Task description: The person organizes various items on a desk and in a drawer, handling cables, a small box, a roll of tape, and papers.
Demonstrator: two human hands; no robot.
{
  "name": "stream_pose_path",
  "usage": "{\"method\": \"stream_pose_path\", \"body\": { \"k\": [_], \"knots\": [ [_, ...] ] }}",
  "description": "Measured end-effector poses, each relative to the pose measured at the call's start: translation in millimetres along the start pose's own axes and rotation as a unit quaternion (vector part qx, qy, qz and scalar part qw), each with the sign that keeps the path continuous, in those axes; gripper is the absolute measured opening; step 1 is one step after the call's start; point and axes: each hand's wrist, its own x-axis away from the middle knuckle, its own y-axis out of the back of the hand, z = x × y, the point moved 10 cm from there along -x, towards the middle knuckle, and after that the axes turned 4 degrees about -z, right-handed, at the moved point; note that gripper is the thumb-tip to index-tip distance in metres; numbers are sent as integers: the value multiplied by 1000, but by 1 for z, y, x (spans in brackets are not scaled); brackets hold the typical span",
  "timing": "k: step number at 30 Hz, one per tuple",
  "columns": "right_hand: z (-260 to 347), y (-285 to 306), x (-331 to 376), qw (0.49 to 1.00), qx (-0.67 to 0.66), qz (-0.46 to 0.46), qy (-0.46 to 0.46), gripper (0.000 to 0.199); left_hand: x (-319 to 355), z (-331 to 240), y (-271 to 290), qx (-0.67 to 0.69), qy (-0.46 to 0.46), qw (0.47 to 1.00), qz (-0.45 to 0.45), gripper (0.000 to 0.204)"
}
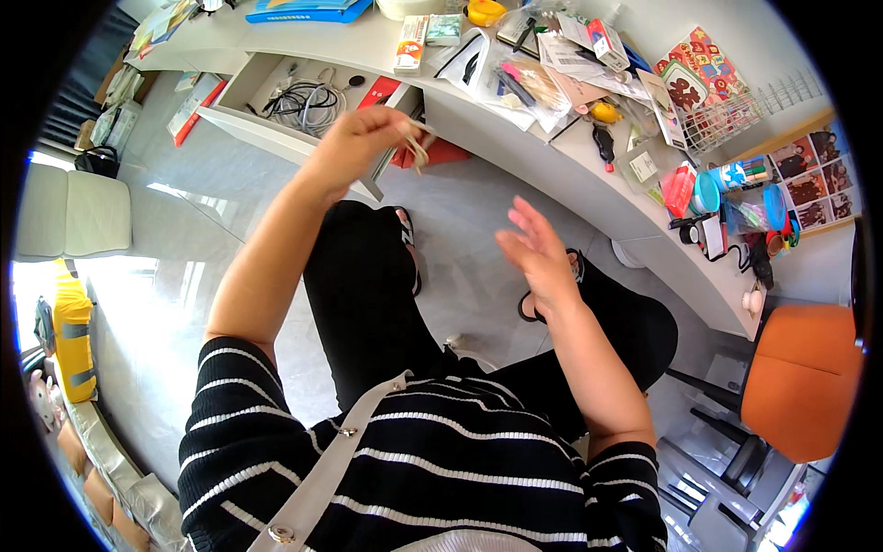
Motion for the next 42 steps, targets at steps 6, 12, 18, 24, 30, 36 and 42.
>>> {"method": "stream_pose_path", "body": {
  "k": [6, 12, 18, 24, 30, 36, 42],
  "knots": [
    [32, -87, -9, 979, -38, 198, -32, 28, -2, -19, -32, -73, -42, 991, 105, 14],
    [-5, -79, -16, 984, -9, 170, -56, 17, -42, 26, 154, -338, -12, 911, -237, 23],
    [15, -68, -25, 983, -4, 172, -59, 18, -58, 50, 166, -673, 64, 695, -247, 32],
    [47, -39, -63, 991, 14, 134, 28, 20, -78, -26, 45, -425, -41, 891, -150, 34],
    [119, 3, -87, 929, 306, -7, 206, 23, -115, -30, -35, -434, -14, 892, -128, 50],
    [162, 11, -98, 733, 550, -159, 368, 31, -121, -36, -49, -493, -48, 840, -219, 45],
    [152, 30, -126, 730, 541, -188, 374, 13, -111, -48, -78, -288, -94, 932, -198, 30]
  ]
}}
